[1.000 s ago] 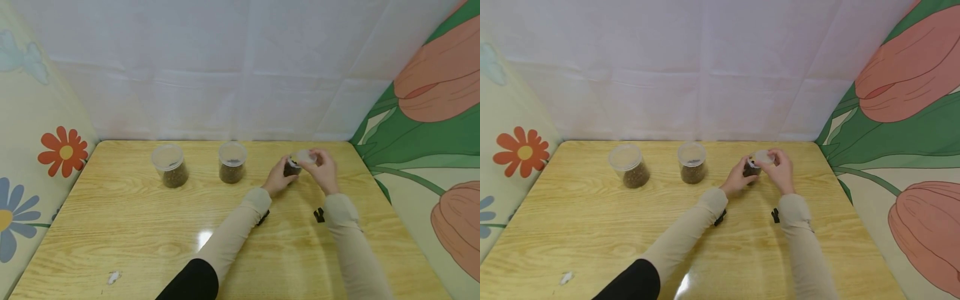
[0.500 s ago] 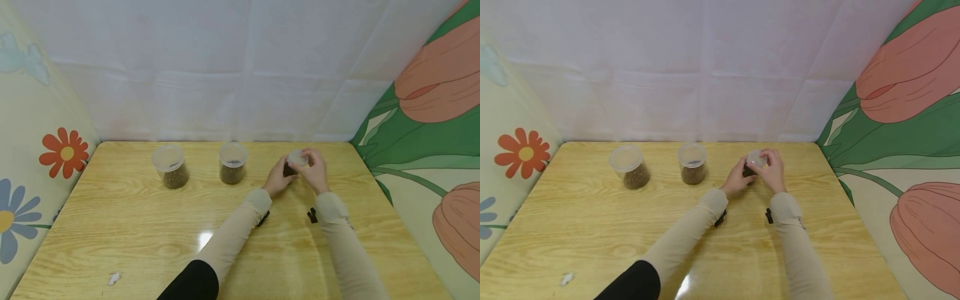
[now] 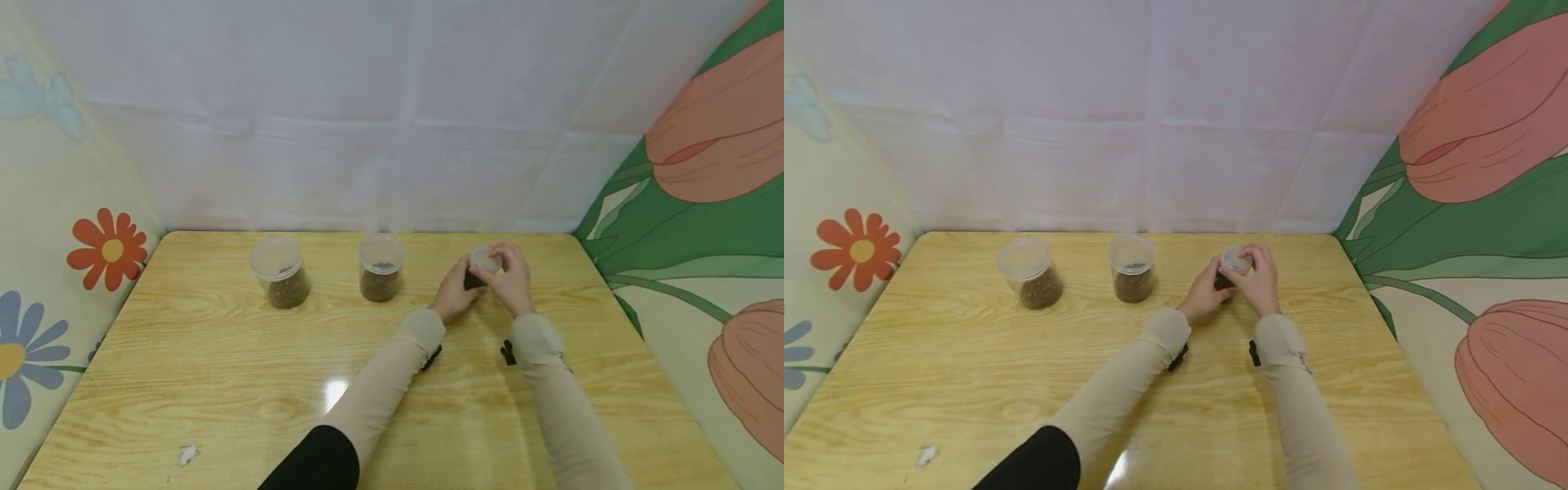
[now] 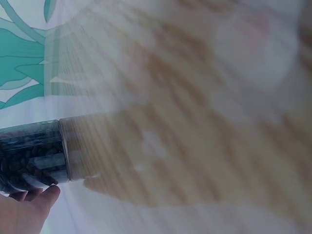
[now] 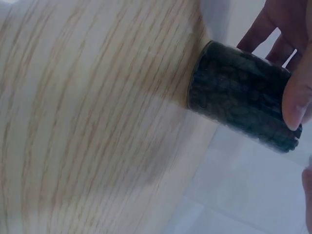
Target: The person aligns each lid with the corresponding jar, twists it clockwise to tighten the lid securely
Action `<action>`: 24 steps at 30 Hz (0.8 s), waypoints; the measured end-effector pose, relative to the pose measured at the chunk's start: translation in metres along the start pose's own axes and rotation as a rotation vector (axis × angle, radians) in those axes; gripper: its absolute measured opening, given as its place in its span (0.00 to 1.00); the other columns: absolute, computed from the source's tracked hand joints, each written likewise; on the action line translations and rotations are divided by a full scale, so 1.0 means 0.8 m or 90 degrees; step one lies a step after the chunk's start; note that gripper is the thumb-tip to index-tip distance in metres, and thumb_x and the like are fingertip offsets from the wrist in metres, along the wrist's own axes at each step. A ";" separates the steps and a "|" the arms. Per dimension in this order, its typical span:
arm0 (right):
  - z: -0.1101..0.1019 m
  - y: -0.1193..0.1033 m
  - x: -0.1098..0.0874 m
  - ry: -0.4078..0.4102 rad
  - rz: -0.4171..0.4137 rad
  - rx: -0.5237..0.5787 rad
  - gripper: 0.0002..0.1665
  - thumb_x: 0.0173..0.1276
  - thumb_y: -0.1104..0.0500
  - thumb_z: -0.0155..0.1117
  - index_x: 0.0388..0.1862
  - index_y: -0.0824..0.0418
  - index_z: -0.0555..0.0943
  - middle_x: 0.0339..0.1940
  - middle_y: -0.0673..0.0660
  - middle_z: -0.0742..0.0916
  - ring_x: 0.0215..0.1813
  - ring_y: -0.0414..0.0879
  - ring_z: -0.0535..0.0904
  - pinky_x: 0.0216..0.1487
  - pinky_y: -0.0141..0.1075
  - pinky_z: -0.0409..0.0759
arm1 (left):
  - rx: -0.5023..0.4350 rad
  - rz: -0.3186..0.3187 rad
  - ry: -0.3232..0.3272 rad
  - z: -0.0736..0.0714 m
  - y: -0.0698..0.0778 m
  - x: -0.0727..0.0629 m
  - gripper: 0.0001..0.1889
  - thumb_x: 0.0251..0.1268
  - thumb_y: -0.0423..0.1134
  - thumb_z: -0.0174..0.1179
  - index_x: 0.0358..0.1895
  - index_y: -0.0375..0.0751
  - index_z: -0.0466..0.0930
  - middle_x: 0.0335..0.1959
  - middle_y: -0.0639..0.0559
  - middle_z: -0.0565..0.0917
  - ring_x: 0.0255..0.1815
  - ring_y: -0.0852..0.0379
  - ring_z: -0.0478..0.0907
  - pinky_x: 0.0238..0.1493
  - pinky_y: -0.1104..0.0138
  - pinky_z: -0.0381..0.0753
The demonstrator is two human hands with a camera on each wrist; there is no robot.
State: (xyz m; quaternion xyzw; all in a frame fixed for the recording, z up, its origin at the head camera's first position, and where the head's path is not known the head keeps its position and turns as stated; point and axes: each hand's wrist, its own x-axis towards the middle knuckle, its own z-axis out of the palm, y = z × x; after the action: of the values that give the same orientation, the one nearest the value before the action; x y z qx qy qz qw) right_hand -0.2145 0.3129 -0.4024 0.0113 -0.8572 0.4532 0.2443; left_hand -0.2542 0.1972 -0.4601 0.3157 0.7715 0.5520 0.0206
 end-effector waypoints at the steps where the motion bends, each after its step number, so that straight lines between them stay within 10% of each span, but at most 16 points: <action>1: 0.002 -0.001 0.001 0.003 -0.001 -0.002 0.22 0.48 0.65 0.74 0.35 0.71 0.71 0.49 0.66 0.75 0.52 0.56 0.70 0.55 0.49 0.69 | 0.004 0.003 0.002 -0.001 -0.001 0.001 0.34 0.59 0.39 0.60 0.67 0.42 0.55 0.62 0.48 0.67 0.62 0.57 0.64 0.62 0.69 0.62; 15: -0.008 -0.002 -0.011 0.000 -0.022 -0.047 0.16 0.55 0.63 0.68 0.36 0.72 0.73 0.51 0.69 0.75 0.55 0.59 0.68 0.57 0.54 0.67 | 0.087 -0.009 -0.004 0.006 0.002 -0.002 0.34 0.59 0.41 0.60 0.67 0.40 0.55 0.60 0.46 0.70 0.61 0.55 0.66 0.61 0.68 0.63; 24: -0.012 -0.002 -0.019 0.015 -0.073 -0.166 0.17 0.55 0.59 0.68 0.37 0.71 0.77 0.43 0.68 0.79 0.41 0.60 0.73 0.42 0.52 0.73 | 0.092 -0.041 0.001 0.009 0.002 -0.006 0.36 0.59 0.41 0.61 0.68 0.39 0.53 0.62 0.45 0.67 0.63 0.54 0.64 0.62 0.66 0.62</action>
State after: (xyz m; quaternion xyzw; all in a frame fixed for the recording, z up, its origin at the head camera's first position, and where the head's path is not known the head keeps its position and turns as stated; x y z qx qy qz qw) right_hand -0.1967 0.3164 -0.4026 0.0232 -0.9038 0.3237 0.2790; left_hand -0.2469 0.2009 -0.4633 0.2907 0.8190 0.4944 0.0150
